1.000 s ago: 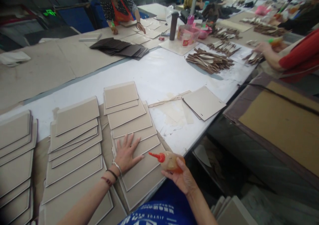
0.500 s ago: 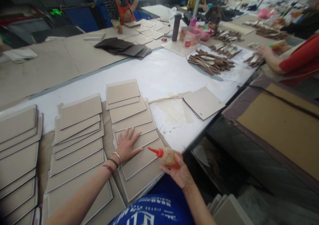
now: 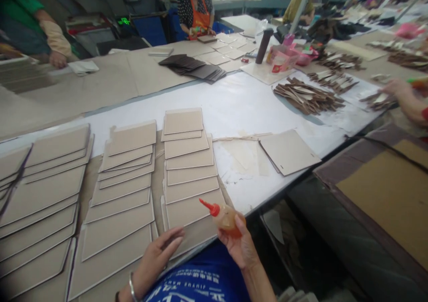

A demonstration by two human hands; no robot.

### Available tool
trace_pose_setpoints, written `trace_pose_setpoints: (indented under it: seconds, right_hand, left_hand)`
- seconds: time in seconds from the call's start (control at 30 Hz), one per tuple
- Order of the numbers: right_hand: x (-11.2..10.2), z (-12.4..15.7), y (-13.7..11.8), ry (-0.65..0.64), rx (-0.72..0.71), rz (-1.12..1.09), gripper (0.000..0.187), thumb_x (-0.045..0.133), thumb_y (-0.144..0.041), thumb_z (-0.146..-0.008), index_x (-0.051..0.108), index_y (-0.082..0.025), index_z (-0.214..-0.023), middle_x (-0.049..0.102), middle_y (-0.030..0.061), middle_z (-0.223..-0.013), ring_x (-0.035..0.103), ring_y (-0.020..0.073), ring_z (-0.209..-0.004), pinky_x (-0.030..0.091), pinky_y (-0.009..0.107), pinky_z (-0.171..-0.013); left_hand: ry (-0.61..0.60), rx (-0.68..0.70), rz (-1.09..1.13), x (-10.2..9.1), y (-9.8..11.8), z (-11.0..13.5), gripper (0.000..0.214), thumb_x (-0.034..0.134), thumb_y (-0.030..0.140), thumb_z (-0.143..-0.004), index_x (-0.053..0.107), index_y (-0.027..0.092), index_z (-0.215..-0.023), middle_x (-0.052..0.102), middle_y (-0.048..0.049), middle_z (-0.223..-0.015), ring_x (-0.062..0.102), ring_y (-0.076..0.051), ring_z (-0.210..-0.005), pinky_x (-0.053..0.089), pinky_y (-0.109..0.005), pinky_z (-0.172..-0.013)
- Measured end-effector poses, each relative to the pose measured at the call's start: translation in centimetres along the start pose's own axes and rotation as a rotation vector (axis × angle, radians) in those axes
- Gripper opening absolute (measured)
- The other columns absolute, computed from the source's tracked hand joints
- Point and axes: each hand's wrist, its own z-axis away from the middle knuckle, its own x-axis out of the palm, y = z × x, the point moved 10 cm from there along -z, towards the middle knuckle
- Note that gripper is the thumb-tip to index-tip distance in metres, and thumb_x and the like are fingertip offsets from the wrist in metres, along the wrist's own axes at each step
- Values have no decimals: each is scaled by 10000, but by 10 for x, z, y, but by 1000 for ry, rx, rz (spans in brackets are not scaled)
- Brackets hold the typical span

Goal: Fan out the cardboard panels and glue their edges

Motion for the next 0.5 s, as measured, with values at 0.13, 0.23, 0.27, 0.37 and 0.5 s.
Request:
trace_pose_setpoints:
  seconds: [0.13,0.23,0.27,0.37,0.5]
  right_hand:
    - [19,10,9,-57,82,65,327,733,-320,-667,630,-215,-959,679,55,-903,646,190,-727,545,274,-593]
    - [32,20,16,-102,95,147,327,716,-323,-694,623,-228,-993,674,65,-953,643,189,-759,545,262,-586]
    - [36,23,19,-117,95,173,331,709,-318,-705,616,-229,-1011,670,69,-972,640,188,-777,546,262,-594]
    - [45,34,29,-137,75,237,406,720,-286,-700,578,-232,-1077,652,77,-1029,629,191,-839,545,276,-645]
    - [58,50,44,-144,36,284,603,739,-372,-668,467,-302,-1202,604,70,-1140,618,223,-895,543,338,-668]
  left_hand:
    - [-55,-162,388,30,32,4,674,651,612,-600,565,168,-1099,633,-134,-1064,585,-252,-1000,472,-373,-903]
    - [-88,-106,549,44,59,5,709,728,547,-558,546,169,-1130,595,-137,-1136,538,-269,-1065,420,-396,-953]
    - [-111,-66,618,47,67,7,700,735,522,-567,540,167,-1138,590,-133,-1145,533,-271,-1069,409,-403,-960]
    - [-137,8,810,49,80,16,621,728,463,-614,541,152,-1118,599,-120,-1126,539,-265,-1053,394,-402,-961]
    - [-89,-4,890,38,72,30,534,720,419,-640,552,150,-1070,623,-105,-1065,564,-244,-1001,406,-380,-935]
